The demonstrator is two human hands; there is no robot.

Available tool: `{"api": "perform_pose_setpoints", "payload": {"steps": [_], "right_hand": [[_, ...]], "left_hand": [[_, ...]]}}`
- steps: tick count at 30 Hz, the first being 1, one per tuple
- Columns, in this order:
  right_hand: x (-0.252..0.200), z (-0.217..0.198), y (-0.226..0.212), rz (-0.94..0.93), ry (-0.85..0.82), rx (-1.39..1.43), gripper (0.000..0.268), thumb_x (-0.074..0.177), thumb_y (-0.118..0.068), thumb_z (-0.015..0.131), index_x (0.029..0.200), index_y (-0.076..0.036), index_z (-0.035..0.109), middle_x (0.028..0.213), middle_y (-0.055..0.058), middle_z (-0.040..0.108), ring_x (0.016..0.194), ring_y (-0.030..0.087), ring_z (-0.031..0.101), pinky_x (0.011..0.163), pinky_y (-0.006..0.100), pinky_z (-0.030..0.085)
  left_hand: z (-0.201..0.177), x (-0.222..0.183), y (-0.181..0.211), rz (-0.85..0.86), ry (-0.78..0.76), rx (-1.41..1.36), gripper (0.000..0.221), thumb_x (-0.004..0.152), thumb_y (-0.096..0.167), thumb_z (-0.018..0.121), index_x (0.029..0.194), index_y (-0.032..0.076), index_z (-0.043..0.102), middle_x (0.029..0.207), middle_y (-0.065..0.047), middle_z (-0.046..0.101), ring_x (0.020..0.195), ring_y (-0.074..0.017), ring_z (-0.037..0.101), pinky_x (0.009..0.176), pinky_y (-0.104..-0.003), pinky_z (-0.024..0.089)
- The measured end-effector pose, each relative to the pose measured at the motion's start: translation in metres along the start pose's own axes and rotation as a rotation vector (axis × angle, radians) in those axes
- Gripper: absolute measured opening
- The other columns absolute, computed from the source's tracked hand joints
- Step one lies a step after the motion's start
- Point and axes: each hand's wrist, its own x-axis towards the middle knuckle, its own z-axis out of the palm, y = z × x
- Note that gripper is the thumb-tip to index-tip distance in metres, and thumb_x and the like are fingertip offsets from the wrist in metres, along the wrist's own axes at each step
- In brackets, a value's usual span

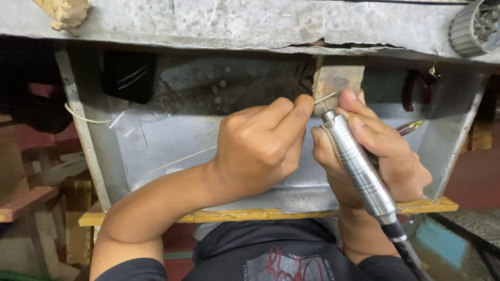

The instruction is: A person uses a rotary tool to polish or sand a thin metal wire on a jeweler's bench pin.

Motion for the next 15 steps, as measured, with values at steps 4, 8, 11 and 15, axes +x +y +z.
{"api": "perform_pose_setpoints", "payload": {"steps": [4,8,11,15], "right_hand": [[-0.0021,0.0012,0.003,0.005,0.039,-0.032,0.041,0.088,0.012,0.092,0.106,0.005,0.056,0.097,0.034,0.071,0.102,0.047,0.077,0.094,0.047,0.068],[-0.0034,0.0002,0.0059,-0.012,0.028,0.001,0.039,0.089,0.008,0.088,0.107,0.005,0.054,0.098,0.036,0.07,0.102,0.051,0.076,0.094,0.051,0.068],[-0.0024,0.0006,0.006,-0.028,0.022,-0.024,0.037,0.091,0.008,0.087,0.107,0.004,0.054,0.097,0.034,0.071,0.102,0.048,0.077,0.093,0.048,0.068],[-0.0027,-0.0018,0.0029,0.002,-0.011,-0.015,0.04,0.09,0.009,0.09,0.109,0.004,0.055,0.101,0.034,0.071,0.107,0.047,0.075,0.098,0.049,0.067]], "left_hand": [[-0.003,0.0026,0.0026,-0.006,0.009,-0.004,0.023,0.093,-0.005,0.059,0.114,-0.001,0.068,0.075,-0.003,0.048,0.054,-0.0199,0.048,0.049,-0.033,0.041],[-0.0057,0.0049,0.0054,-0.111,-0.006,-0.108,0.019,0.094,-0.005,0.061,0.11,0.004,0.066,0.074,-0.003,0.043,0.056,-0.0213,0.047,0.049,-0.034,0.042],[-0.0051,0.0042,0.005,-0.114,-0.006,-0.096,0.018,0.094,-0.004,0.061,0.109,0.005,0.066,0.074,-0.003,0.043,0.055,-0.0214,0.048,0.049,-0.034,0.042],[-0.0031,0.0027,0.0044,-0.093,0.0,-0.072,0.02,0.094,-0.004,0.06,0.111,0.003,0.067,0.075,-0.003,0.045,0.056,-0.0212,0.049,0.051,-0.033,0.044]]}}
